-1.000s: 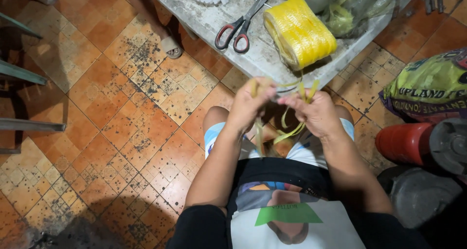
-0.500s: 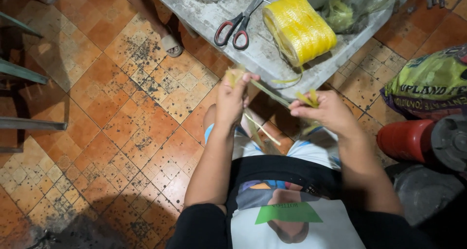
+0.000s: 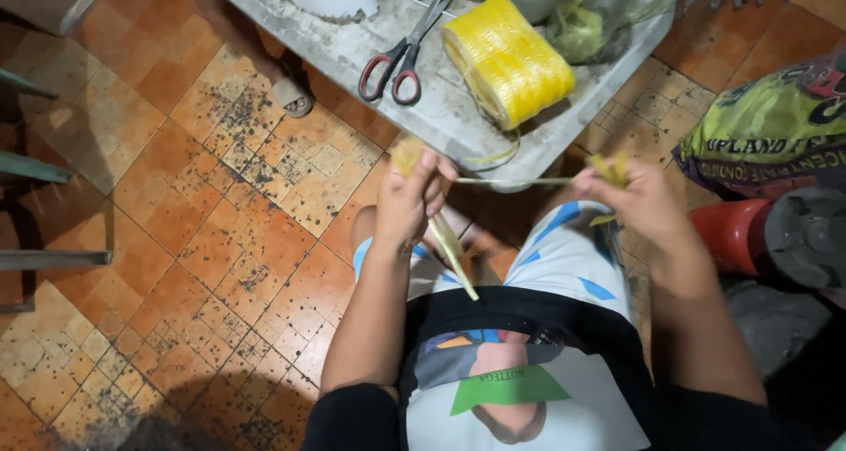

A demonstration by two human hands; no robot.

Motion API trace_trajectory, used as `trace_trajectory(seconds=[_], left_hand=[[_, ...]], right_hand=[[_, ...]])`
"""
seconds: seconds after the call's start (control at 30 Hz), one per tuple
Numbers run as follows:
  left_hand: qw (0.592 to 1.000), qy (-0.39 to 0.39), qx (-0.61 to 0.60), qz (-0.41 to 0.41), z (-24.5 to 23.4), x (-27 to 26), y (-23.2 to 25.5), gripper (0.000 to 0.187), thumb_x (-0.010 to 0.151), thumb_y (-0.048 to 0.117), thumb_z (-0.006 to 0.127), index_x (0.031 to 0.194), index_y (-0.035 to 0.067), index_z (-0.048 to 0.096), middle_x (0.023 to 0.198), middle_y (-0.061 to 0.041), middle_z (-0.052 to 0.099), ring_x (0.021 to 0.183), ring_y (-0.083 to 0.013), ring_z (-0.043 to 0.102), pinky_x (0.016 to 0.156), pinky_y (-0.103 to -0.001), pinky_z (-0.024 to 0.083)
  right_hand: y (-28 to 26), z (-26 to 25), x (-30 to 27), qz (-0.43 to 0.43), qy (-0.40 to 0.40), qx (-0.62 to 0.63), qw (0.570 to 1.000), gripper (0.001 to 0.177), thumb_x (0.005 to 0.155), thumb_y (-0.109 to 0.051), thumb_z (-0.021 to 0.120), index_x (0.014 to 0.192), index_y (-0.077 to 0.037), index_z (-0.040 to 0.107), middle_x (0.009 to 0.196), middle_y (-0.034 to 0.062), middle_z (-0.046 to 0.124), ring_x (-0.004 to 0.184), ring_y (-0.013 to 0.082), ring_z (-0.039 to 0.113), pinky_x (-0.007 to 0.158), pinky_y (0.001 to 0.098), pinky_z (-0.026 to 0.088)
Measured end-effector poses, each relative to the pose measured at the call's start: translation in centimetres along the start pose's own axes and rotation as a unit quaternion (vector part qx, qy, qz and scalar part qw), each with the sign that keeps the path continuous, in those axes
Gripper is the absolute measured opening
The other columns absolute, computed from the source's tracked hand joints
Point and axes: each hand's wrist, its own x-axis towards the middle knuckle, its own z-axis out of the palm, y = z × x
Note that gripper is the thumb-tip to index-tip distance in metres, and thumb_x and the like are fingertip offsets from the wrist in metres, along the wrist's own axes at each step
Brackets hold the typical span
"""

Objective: Cutting and separating yellow plastic strings from a bundle using scissors

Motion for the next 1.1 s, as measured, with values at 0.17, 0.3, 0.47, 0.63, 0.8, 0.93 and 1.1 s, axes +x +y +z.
trace_trajectory(seconds=[0.17,0.3,0.47,0.63,0.8,0.93,1.1], left_hand=[[0.893,-0.286,0.346,0.039,5.5,-0.8,5.4,0.015,0.105,0.027,0.058,0.103,0.013,0.062,0.094,-0.001,0.071,0.095,-0.0137,0.07,0.094,-0.03,0.053],[0.734,-0.258,0.615,0.128,9.1,4.2,4.7,0.022,0.104,0.03,0.054,0.107,0.011,0.064,0.103,-0.009,0.069,0.094,-0.0274,0.066,0.081,-0.039,0.05],[0.59,-0.173,0.769,0.175,18.8,12.2,3.9,0.066,0.088,0.024,0.073,0.146,0.035,0.044,0.102,-0.018,0.075,0.091,-0.046,0.07,0.067,-0.056,0.048],[0.517,-0.161,0.83,0.133,20.6,15.5,0.1,0.051,0.09,0.012,0.051,0.138,0.024,0.038,0.092,-0.022,0.075,0.082,-0.0538,0.069,0.065,-0.061,0.051],[0.527,-0.148,0.816,0.183,20.2,15.9,-0.9,0.023,0.089,0.007,0.05,0.11,0.016,0.045,0.077,-0.021,0.07,0.067,-0.0534,0.063,0.053,-0.06,0.044],[0.542,-0.15,0.808,0.174,21.0,14.9,0.5,0.022,0.086,0.006,0.051,0.104,0.015,0.042,0.079,-0.019,0.067,0.066,-0.0524,0.06,0.052,-0.06,0.04],[0.54,-0.146,0.805,0.198,21.0,14.9,0.9,0.023,0.084,0.007,0.053,0.103,0.016,0.043,0.08,-0.018,0.068,0.067,-0.0542,0.059,0.053,-0.062,0.041]], right_hand=[[-0.8,-5.2,2.2,0.043,0.02,-0.074,0.996,0.018,0.11,-0.028,0.063,0.113,-0.015,0.075,0.077,-0.0046,0.056,0.053,0.0061,0.038,0.042,0.0174,0.031],[-4.9,-6.4,5.8,0.08,0.067,-0.122,0.987,0.026,0.107,-0.041,0.07,0.096,-0.018,0.065,0.074,-0.0052,0.052,0.06,0.0088,0.043,0.061,0.0259,0.043],[-1.6,-9.5,13.9,0.022,0.045,-0.296,0.954,0.032,0.099,-0.038,0.078,0.114,-0.009,0.078,0.109,0.0144,0.073,0.087,0.0297,0.063,0.07,0.0458,0.047],[-1.8,-9.1,18.0,0.056,0.081,-0.332,0.938,0.024,0.101,-0.033,0.078,0.111,-0.011,0.078,0.098,0.0102,0.075,0.08,0.0271,0.065,0.07,0.0432,0.051],[-4.6,-7.8,19.4,0.091,0.094,-0.255,0.958,0.027,0.098,-0.018,0.074,0.124,-0.01,0.073,0.124,0.013,0.071,0.103,0.0292,0.069,0.093,0.0434,0.055],[-2.9,-7.7,23.3,0.108,0.082,-0.29,0.947,0.033,0.096,-0.027,0.078,0.125,-0.012,0.073,0.119,0.0148,0.071,0.101,0.0351,0.068,0.086,0.049,0.052],[0.3,-7.9,27.2,0.116,0.085,-0.274,0.951,0.021,0.092,-0.013,0.08,0.113,-0.015,0.079,0.103,0.0102,0.076,0.083,0.0296,0.07,0.07,0.0422,0.054]])
